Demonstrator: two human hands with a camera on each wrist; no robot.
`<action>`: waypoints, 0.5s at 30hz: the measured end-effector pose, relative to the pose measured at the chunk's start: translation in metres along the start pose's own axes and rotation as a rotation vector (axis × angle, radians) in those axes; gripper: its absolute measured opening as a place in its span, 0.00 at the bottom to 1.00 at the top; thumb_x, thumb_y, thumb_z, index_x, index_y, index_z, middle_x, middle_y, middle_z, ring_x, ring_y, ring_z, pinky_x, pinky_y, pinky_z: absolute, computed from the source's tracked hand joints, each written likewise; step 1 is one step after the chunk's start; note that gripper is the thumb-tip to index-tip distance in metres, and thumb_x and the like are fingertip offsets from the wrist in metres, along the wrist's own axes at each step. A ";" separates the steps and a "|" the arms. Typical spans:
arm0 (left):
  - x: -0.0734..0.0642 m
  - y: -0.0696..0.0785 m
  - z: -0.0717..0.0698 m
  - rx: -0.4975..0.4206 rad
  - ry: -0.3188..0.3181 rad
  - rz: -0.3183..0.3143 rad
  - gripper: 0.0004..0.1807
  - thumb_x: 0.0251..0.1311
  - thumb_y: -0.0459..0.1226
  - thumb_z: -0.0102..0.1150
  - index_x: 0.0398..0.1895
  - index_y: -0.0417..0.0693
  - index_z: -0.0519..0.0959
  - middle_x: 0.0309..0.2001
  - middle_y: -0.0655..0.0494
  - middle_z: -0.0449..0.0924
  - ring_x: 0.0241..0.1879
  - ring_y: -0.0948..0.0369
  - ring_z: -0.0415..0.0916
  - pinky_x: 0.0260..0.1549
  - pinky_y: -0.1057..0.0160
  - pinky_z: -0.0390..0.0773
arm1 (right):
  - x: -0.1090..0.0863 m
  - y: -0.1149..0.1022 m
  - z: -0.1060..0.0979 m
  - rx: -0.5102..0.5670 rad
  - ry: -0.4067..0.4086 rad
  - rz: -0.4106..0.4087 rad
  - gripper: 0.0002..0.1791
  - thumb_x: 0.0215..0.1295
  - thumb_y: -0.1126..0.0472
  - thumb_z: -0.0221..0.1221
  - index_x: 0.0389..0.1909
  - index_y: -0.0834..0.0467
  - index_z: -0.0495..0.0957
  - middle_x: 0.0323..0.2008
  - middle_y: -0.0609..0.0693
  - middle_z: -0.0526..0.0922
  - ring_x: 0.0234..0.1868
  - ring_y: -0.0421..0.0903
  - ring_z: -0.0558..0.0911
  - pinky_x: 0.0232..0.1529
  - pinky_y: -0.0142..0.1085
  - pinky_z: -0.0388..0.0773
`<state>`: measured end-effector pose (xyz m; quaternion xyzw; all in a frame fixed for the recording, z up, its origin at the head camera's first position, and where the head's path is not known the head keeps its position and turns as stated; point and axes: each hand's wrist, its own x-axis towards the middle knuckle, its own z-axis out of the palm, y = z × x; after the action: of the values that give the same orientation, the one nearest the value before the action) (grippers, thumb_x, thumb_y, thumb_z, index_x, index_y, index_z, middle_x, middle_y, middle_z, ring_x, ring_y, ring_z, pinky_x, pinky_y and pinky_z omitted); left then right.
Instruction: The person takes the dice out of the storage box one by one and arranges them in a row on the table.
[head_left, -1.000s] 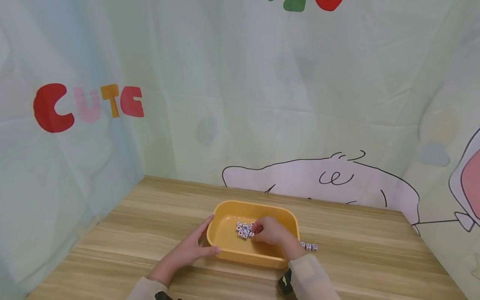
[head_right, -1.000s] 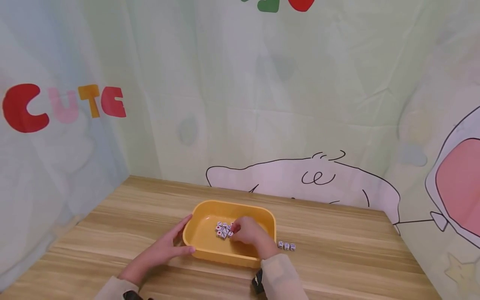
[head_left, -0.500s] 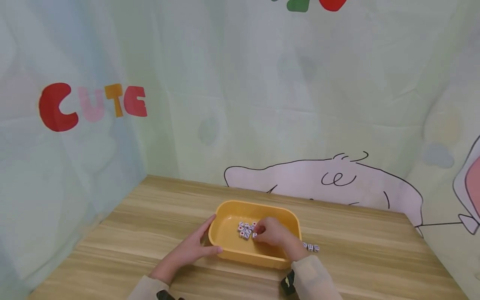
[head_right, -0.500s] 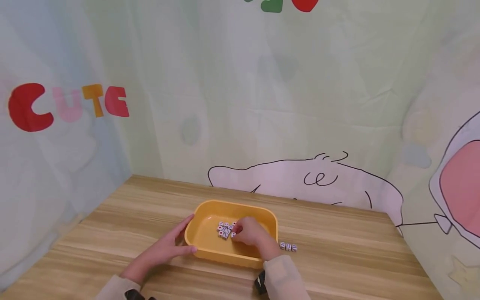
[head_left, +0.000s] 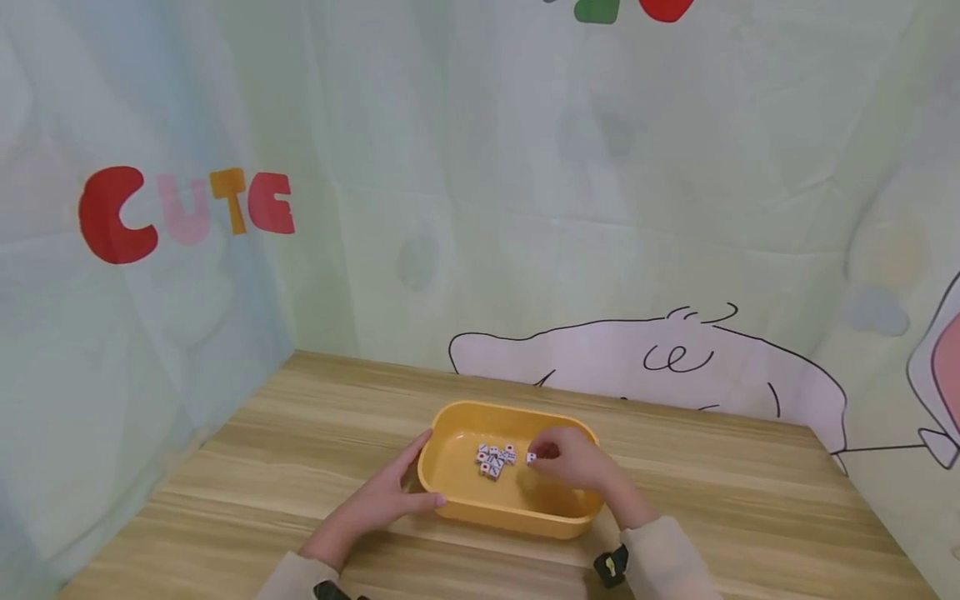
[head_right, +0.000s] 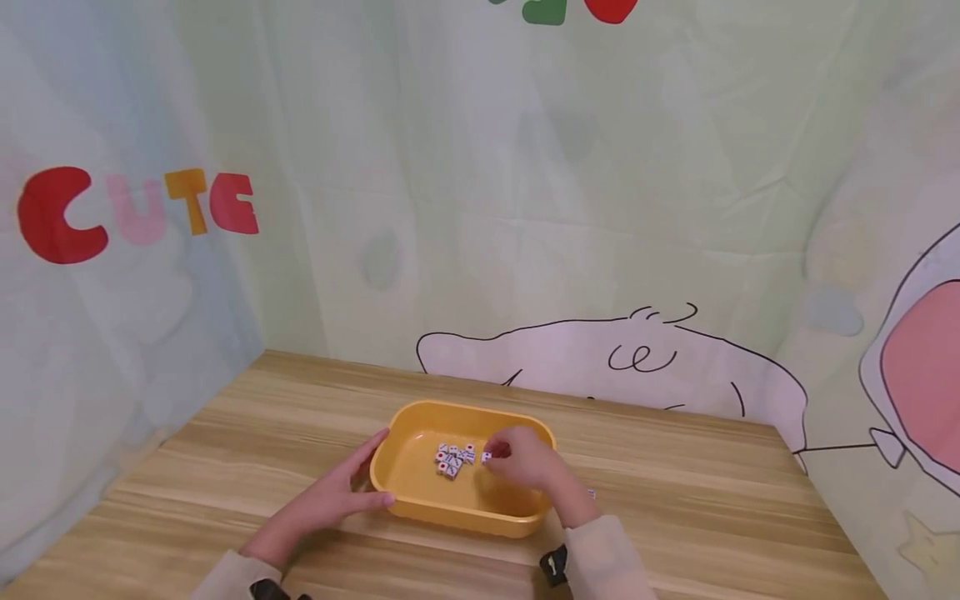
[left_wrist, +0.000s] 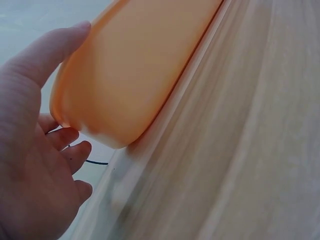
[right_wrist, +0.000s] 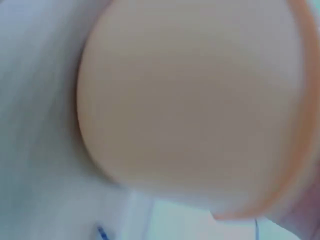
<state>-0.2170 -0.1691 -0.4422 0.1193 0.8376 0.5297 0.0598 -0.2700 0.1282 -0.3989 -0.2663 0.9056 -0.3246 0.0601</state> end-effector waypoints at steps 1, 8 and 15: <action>0.000 0.000 0.000 0.000 -0.001 0.001 0.56 0.48 0.46 0.74 0.76 0.47 0.50 0.75 0.43 0.49 0.74 0.43 0.43 0.69 0.38 0.42 | -0.004 0.000 -0.005 -0.013 0.003 -0.007 0.03 0.61 0.64 0.63 0.33 0.59 0.82 0.28 0.45 0.79 0.31 0.40 0.74 0.32 0.31 0.75; 0.001 0.000 0.000 -0.006 -0.005 -0.010 0.56 0.48 0.46 0.74 0.77 0.48 0.49 0.75 0.43 0.49 0.74 0.43 0.43 0.69 0.37 0.42 | -0.029 0.005 -0.039 -0.048 0.037 -0.029 0.05 0.62 0.62 0.63 0.36 0.59 0.82 0.29 0.45 0.79 0.30 0.41 0.74 0.30 0.29 0.75; 0.001 0.000 -0.001 -0.001 -0.010 -0.016 0.56 0.48 0.46 0.73 0.77 0.49 0.49 0.75 0.43 0.48 0.74 0.43 0.43 0.69 0.38 0.42 | -0.053 0.017 -0.060 -0.059 0.084 -0.005 0.06 0.62 0.61 0.62 0.37 0.60 0.82 0.30 0.45 0.80 0.31 0.40 0.75 0.31 0.29 0.77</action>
<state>-0.2178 -0.1694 -0.4416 0.1153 0.8379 0.5291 0.0680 -0.2494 0.2006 -0.3658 -0.2566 0.9158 -0.3088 0.0133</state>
